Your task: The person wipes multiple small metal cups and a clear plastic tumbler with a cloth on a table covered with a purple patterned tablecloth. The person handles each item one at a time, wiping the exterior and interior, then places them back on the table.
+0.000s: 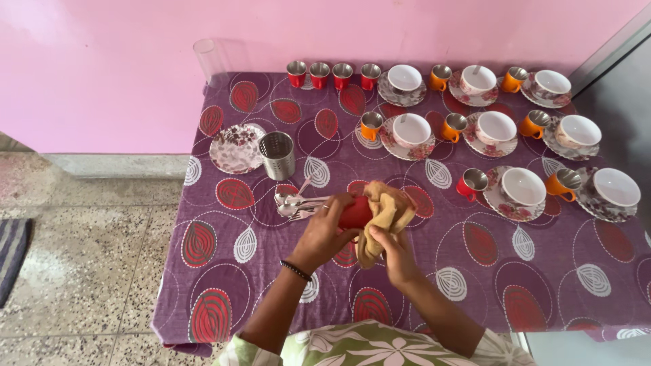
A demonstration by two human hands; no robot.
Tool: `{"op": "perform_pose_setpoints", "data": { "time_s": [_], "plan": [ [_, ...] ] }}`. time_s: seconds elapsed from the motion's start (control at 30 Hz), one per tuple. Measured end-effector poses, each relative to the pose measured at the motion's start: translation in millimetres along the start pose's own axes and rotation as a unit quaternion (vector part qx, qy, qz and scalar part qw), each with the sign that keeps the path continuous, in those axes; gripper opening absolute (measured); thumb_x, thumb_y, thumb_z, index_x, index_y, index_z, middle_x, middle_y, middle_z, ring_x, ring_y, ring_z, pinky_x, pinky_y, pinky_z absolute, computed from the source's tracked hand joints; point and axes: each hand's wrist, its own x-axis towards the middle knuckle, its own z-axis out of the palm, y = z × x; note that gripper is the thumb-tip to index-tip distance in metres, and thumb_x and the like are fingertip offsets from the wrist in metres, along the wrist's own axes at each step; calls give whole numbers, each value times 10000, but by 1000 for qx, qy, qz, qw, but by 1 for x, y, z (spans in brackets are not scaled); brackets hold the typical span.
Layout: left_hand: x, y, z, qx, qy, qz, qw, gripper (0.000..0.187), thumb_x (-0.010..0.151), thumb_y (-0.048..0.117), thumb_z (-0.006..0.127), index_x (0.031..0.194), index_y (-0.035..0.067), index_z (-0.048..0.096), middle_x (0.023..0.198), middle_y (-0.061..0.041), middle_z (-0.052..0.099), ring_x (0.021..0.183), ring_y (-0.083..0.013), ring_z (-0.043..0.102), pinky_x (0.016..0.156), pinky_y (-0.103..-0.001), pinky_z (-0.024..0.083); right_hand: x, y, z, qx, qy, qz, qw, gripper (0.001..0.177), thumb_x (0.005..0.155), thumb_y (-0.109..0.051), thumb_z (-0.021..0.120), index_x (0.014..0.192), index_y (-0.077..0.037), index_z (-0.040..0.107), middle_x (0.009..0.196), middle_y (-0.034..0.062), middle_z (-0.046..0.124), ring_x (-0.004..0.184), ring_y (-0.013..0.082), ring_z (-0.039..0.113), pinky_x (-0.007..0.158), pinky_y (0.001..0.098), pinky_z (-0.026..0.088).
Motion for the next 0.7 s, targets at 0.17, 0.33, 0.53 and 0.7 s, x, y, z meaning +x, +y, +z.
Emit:
{"op": "perform_pose_setpoints", "data": {
  "time_s": [0.17,0.33,0.53,0.7],
  "plan": [
    [-15,0,2,43,25,90,995,489,913,199,695,1329,48,487,1254,-233,562,1092,-462,618,900,-517,539,-4,-19,4,114,-47,138,983,584,824,-161,589,1372,-15,447,1121,141,614,1012,270,643,884,418,551],
    [-10,-16,11,-91,7,-92,992,295,1076,318,428,1148,76,581,982,-151,644,796,-299,682,694,-438,561,-15,-5,16,-77,-72,93,990,710,729,-70,555,1416,-95,379,1210,101,572,1132,227,613,957,437,544],
    [18,-52,9,-292,-140,-427,844,429,1027,427,399,916,75,619,628,-58,614,485,-166,547,414,-318,391,-8,15,-3,-445,-144,-306,829,613,788,-122,658,1369,-66,470,1286,179,612,1296,299,536,1091,538,369],
    [17,-54,29,-324,2,-413,851,442,1039,413,410,880,45,598,626,-117,592,479,-232,558,419,-395,373,2,47,-6,-477,-81,-347,803,514,792,-16,649,1286,-43,512,1204,202,582,1199,313,520,1001,523,418]
  ]
}}
